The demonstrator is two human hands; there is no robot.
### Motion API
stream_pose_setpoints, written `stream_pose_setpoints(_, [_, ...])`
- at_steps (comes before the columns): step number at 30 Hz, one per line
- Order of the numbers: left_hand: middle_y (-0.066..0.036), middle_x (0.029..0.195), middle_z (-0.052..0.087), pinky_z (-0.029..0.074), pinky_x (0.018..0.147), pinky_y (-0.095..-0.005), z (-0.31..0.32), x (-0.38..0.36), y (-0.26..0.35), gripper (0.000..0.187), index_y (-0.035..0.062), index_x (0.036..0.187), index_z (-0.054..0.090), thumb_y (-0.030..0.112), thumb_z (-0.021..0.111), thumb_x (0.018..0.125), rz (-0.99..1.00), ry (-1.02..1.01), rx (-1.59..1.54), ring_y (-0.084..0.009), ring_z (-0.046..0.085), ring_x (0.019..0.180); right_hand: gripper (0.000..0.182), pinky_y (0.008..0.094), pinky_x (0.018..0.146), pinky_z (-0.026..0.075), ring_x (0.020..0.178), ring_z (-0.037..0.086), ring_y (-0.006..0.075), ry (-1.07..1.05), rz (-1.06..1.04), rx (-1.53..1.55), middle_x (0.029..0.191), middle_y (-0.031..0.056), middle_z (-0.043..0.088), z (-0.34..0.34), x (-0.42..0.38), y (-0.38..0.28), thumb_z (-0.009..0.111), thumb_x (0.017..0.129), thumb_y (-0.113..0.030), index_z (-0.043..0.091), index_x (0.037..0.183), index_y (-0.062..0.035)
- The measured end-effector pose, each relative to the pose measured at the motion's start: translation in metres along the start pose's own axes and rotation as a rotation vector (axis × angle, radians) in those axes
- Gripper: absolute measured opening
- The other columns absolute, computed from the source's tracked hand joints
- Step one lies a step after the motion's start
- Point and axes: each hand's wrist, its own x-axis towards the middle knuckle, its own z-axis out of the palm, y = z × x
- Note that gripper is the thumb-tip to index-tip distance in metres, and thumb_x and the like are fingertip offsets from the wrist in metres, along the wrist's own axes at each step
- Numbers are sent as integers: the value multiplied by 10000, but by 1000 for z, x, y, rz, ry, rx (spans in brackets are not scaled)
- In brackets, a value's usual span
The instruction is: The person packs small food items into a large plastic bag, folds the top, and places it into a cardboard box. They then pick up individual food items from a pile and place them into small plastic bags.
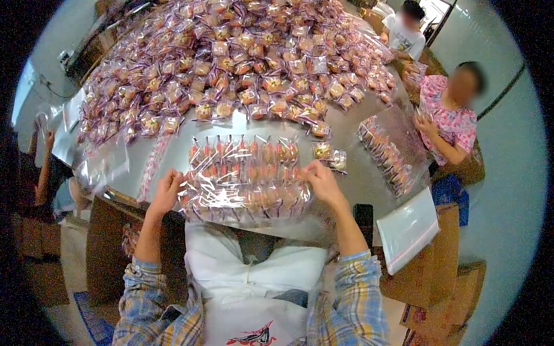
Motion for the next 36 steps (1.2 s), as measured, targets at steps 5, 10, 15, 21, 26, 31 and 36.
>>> stream_pose_setpoints(5, [-98,941,698,572,685,-305,10,0,17,314,5,944,508,275,533,1103,-93,72,-98,-149,685,869,250,366,610,511,696,687,191,16,227,183,809,124,727,4,-5,-12,661,982,-234,595,990,8])
stream_pose_setpoints(10, [-102,940,715,525,567,-300,13,1,17,325,16,950,510,306,571,1082,-258,172,-92,-120,642,720,367,412,644,501,674,669,278,133,61,-223,746,180,694,13,11,-2,682,945,-326,632,952,37])
stream_pose_setpoints(15, [-27,734,635,436,515,-266,13,-1,19,307,12,913,554,274,596,1068,-187,232,112,-66,561,637,255,342,640,503,688,657,163,92,190,-16,766,108,717,16,3,-2,709,958,-220,654,918,27])
stream_pose_setpoints(21, [10,694,624,394,524,-244,10,-6,3,303,-38,845,668,216,695,1006,-226,288,22,-45,503,593,200,279,580,486,656,617,111,29,273,164,769,36,676,18,-2,11,726,975,-174,656,913,3])
stream_pose_setpoints(26, [-25,750,695,451,572,-230,9,-4,-2,281,-64,901,735,209,743,969,-226,324,34,-54,573,639,203,273,591,443,648,552,92,-1,384,332,793,15,657,19,-2,6,737,976,-188,680,935,2])
stream_pose_setpoints(31, [-72,826,748,514,660,-249,5,-3,7,305,-92,968,771,208,799,917,-277,285,14,-87,637,709,230,277,604,452,664,563,94,-108,530,285,865,43,687,7,1,-13,760,957,-223,708,956,0])
stream_pose_setpoints(36, [-89,841,752,531,709,-276,11,0,-15,331,-89,972,776,224,836,879,-202,319,-10,-118,657,743,259,263,592,431,674,569,94,-70,560,340,900,38,705,9,-4,-16,781,941,-255,728,977,-4])
